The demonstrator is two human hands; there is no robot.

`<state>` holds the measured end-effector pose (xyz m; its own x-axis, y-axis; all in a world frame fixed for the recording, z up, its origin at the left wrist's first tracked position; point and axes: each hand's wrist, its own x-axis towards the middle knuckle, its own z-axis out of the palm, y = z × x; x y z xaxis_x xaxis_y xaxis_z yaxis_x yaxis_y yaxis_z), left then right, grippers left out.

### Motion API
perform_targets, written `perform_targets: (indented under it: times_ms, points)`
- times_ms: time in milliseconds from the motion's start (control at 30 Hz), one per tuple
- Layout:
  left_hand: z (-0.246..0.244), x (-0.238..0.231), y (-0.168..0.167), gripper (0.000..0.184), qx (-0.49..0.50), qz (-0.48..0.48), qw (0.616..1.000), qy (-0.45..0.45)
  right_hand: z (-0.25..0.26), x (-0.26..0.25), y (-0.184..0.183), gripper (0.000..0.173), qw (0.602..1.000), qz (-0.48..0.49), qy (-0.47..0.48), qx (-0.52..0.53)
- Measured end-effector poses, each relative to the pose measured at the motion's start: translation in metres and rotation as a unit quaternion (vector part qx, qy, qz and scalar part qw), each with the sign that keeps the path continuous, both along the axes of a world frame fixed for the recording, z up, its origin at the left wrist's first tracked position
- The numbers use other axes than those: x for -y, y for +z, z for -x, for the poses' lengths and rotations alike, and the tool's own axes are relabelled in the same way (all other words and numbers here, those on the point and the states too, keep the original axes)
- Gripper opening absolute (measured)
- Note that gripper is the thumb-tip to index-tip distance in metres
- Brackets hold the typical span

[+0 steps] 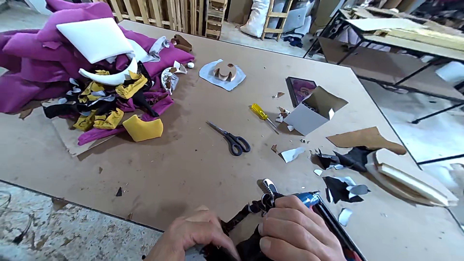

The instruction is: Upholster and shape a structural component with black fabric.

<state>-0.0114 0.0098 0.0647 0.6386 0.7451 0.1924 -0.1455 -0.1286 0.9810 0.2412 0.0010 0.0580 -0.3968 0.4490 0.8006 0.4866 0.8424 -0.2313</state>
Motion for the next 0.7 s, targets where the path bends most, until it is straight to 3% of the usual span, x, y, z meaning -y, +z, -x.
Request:
perform_targets:
  times_ms: [100, 167, 233, 300, 467, 567, 633, 700]
  points:
    - [0.001, -0.001, 0.003, 0.055, 0.017, 0.060, 0.998, -0.018, -0.006, -0.006, 0.009, 0.026, 0.999, -0.012, 0.024, 0.038]
    - [0.000, 0.000, 0.006, 0.061, -0.069, 0.024, 0.997, 0.027, -0.008, -0.009, 0.012, 0.023, 0.997, -0.016, 0.044, 0.062]
    - [-0.002, 0.001, 0.008, 0.061, -0.143, -0.030, 0.988, 0.042, -0.011, -0.014, 0.013, 0.023, 0.994, -0.017, 0.076, 0.077]
    - [-0.005, 0.000, 0.013, 0.050, -0.142, -0.030, 0.989, 0.027, -0.014, -0.019, 0.014, 0.023, 0.989, -0.019, 0.113, 0.090]
    - [-0.013, -0.001, 0.016, 0.022, -0.064, 0.152, 0.985, -0.041, -0.020, -0.031, 0.018, 0.019, 0.977, -0.047, 0.168, 0.125]
    - [-0.017, 0.002, 0.018, 0.034, -0.057, 0.198, 0.976, -0.065, -0.021, -0.036, 0.017, 0.020, 0.972, -0.057, 0.188, 0.127]
    - [-0.020, 0.000, 0.022, 0.036, -0.110, 0.161, 0.978, -0.071, -0.019, -0.039, 0.015, 0.020, 0.969, -0.048, 0.212, 0.113]
    - [-0.022, 0.001, 0.023, 0.034, -0.098, 0.145, 0.983, -0.052, -0.016, -0.041, 0.012, 0.020, 0.971, -0.023, 0.224, 0.075]
